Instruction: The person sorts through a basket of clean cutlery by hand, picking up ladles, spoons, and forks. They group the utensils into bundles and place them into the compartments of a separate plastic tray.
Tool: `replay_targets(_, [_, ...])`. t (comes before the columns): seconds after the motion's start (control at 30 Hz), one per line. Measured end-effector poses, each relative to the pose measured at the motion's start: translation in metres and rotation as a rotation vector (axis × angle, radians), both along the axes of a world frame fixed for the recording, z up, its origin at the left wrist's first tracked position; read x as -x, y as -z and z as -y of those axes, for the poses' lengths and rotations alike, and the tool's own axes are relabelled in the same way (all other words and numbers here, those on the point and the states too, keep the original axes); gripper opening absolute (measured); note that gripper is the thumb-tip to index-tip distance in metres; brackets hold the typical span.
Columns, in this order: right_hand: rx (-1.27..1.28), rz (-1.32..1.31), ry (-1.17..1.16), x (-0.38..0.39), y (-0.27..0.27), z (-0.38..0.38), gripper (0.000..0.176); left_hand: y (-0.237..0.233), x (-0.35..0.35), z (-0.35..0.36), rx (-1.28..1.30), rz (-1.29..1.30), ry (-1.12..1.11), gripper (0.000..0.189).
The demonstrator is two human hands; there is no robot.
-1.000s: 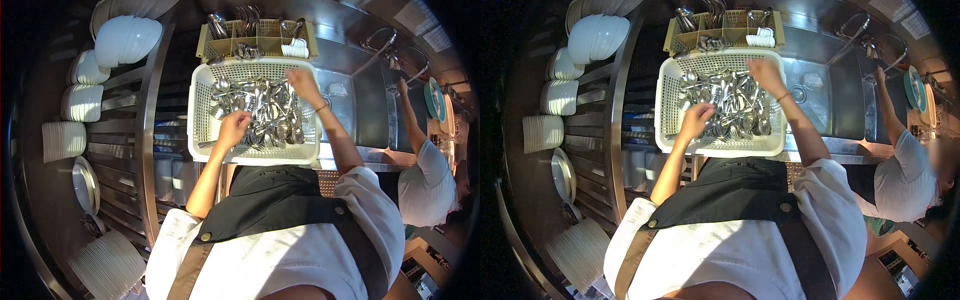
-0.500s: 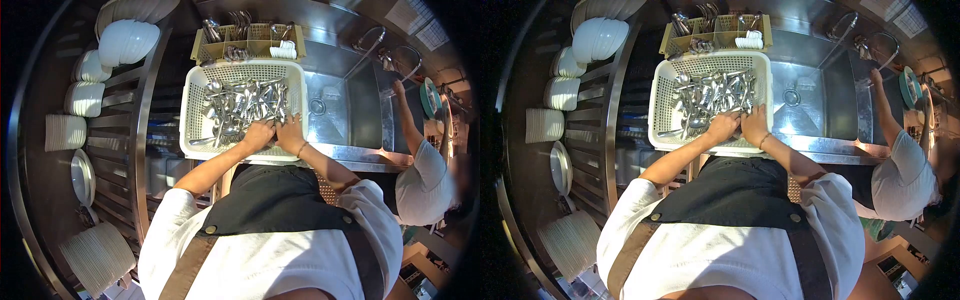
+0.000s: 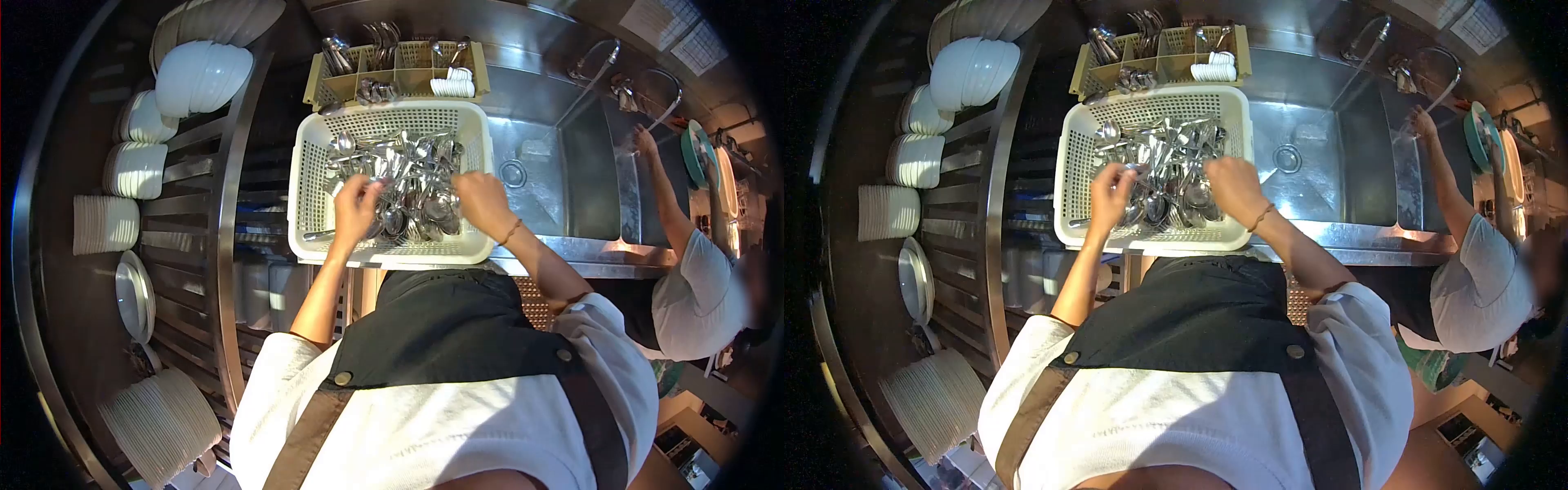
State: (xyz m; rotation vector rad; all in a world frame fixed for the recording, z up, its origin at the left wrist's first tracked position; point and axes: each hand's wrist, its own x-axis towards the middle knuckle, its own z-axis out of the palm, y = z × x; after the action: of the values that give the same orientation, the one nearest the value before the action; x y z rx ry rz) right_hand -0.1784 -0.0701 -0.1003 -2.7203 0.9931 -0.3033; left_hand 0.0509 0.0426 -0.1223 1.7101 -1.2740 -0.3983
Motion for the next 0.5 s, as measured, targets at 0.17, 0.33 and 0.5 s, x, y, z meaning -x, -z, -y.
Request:
replay_targets(0.17, [-0.211,0.339,-0.05,0.0,-0.043,0.036,0.004,-0.022,-0.016,0.008,0.119,-0.416,-0.114,0.017])
replay_targets(0.33, [-0.856,0.41,-0.329,-0.016,-0.061,0.061,0.012,-0.053,0.002,0.023,0.097,-0.306,-0.104,0.02])
replay_targets(0.5, [-1.077,0.6,-0.46,-0.058,-0.023,0.063,0.014,-0.042,0.009,0.052,0.093,-0.293,-0.025,0.022])
